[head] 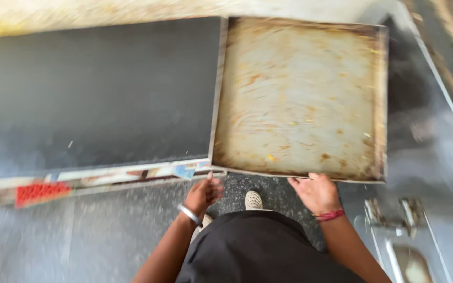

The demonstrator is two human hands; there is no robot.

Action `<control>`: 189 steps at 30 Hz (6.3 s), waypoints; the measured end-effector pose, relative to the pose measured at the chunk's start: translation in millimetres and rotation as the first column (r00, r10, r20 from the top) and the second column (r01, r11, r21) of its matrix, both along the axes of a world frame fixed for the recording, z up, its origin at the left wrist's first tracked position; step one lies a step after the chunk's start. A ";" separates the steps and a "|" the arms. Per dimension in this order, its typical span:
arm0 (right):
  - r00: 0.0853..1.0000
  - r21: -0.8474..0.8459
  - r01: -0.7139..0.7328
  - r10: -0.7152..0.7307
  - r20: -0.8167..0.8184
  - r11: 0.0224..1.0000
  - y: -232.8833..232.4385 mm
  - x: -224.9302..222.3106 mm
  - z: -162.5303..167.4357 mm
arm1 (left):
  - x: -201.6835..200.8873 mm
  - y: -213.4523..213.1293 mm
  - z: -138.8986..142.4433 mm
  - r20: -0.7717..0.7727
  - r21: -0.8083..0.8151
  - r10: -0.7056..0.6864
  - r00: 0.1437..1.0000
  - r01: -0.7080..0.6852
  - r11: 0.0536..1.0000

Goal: The person wipes a black countertop with a blue cloth and a pink cloth. They then scrape a metal baking tray with a yellow-handled scraper to remove residue and place the tray on the counter.

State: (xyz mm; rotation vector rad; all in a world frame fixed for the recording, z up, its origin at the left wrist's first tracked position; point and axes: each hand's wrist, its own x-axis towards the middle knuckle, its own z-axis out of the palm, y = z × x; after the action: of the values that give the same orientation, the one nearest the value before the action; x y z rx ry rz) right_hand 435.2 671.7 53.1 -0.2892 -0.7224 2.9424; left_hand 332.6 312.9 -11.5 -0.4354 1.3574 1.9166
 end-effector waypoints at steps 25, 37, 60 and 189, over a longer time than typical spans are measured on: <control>0.677 -0.043 -0.649 0.602 0.423 0.760 -297.1 -262.2 -6.8 | 228.3 -116.0 -4.6 0.140 -0.110 0.921 0.364 -0.918 0.380; 0.589 0.405 -0.797 0.724 0.358 0.448 -362.7 -184.2 -12.5 | 172.8 -294.0 23.7 -0.159 -0.151 0.687 0.709 -0.705 0.692; 0.389 0.890 -0.454 0.906 0.163 0.035 -829.9 -408.6 71.0 | 45.5 -634.2 9.0 -0.147 -0.254 0.859 0.490 -0.858 0.446; 0.894 0.662 -0.274 -0.439 -0.093 -0.698 -301.9 -386.2 -2.2 | -347.5 -323.0 48.4 -0.694 -0.718 -0.617 0.371 -0.423 0.553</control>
State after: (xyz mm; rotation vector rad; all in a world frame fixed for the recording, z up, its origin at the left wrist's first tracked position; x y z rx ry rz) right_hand 49.0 369.8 50.9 -0.5797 -2.7181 0.2371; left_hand -15.0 -10.1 37.0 0.5420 3.0461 1.0882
